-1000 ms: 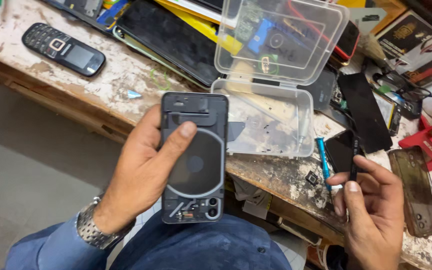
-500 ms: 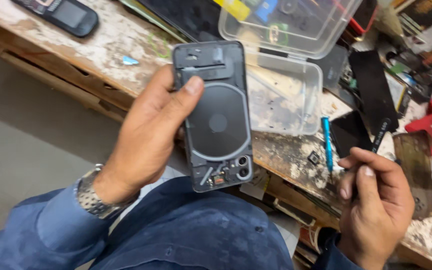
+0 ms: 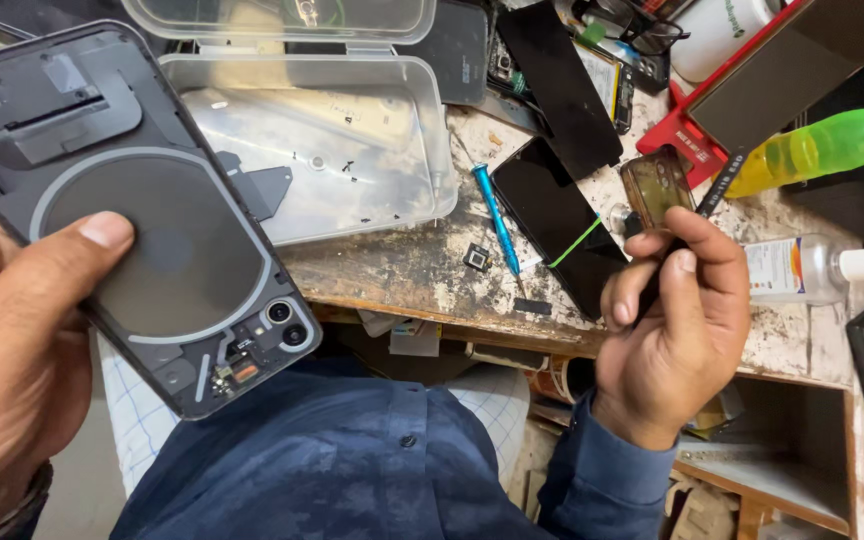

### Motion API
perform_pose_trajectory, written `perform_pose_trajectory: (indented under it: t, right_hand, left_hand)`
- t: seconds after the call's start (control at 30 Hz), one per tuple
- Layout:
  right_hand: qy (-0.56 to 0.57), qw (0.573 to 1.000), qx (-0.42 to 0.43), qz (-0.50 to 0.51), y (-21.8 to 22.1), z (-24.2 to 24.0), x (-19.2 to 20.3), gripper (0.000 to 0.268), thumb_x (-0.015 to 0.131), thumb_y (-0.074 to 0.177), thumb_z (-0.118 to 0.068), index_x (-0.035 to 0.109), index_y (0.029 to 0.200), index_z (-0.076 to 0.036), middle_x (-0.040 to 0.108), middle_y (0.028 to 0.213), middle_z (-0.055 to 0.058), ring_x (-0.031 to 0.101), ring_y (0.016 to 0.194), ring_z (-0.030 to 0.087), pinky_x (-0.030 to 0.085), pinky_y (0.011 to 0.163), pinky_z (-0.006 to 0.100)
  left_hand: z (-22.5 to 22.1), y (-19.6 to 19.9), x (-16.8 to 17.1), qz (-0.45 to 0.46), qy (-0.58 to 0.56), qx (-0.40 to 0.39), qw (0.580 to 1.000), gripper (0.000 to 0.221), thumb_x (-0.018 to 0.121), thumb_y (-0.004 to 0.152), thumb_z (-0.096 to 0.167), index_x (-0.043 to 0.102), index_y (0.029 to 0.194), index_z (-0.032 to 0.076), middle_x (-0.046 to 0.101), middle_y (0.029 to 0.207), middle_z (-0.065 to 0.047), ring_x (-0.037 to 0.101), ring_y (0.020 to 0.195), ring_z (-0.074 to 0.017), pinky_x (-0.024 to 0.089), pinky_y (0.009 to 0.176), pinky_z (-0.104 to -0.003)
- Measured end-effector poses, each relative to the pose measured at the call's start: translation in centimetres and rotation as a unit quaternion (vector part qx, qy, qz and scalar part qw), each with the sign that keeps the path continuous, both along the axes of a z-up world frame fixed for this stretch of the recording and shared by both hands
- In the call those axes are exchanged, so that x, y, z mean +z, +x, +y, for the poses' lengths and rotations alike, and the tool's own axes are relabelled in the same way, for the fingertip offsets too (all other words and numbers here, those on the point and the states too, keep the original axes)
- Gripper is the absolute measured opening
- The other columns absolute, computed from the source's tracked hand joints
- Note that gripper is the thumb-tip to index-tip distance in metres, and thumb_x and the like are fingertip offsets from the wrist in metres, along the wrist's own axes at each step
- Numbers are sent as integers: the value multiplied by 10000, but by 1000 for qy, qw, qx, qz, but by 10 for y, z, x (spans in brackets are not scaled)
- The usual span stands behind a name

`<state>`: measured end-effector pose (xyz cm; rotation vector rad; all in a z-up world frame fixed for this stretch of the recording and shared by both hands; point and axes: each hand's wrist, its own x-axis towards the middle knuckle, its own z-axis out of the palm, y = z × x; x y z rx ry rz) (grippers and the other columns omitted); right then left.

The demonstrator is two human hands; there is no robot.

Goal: The person disassembles the back of a smartphone using a screwdriver and tweezers. They remove screws, lift a metal shield, and detach a small black component from the upper interior. The person then places the removed parts into a plastic container and reattaches the component to the phone.

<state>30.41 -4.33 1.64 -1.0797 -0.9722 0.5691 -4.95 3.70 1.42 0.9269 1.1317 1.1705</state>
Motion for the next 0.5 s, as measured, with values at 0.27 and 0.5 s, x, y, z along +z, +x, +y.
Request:
perform_pose_trajectory:
  t: [0.27,0.5]
  right_hand:
    - [10,1000,-1,29,7,1,-1,164,483,1182,-32,560,1318,16,641,1078,180,490,625,128,387,535,231]
    - [-33,999,-8,-33,23,-3,15,130,544,1160,-18,577,1284,2,675,1059,172,496,622,112,390,548,217]
  left_hand:
    - [4,-11,-2,-53,36,65,996,130,540,993,6,551,1115,-35,700,1021,-176,738,943,-247,625,924,-371]
    - [4,17,-25,-75,10,18,997,214,547,986,-8,541,1198,-32,700,1064,-165,732,959,-225,617,907,-346]
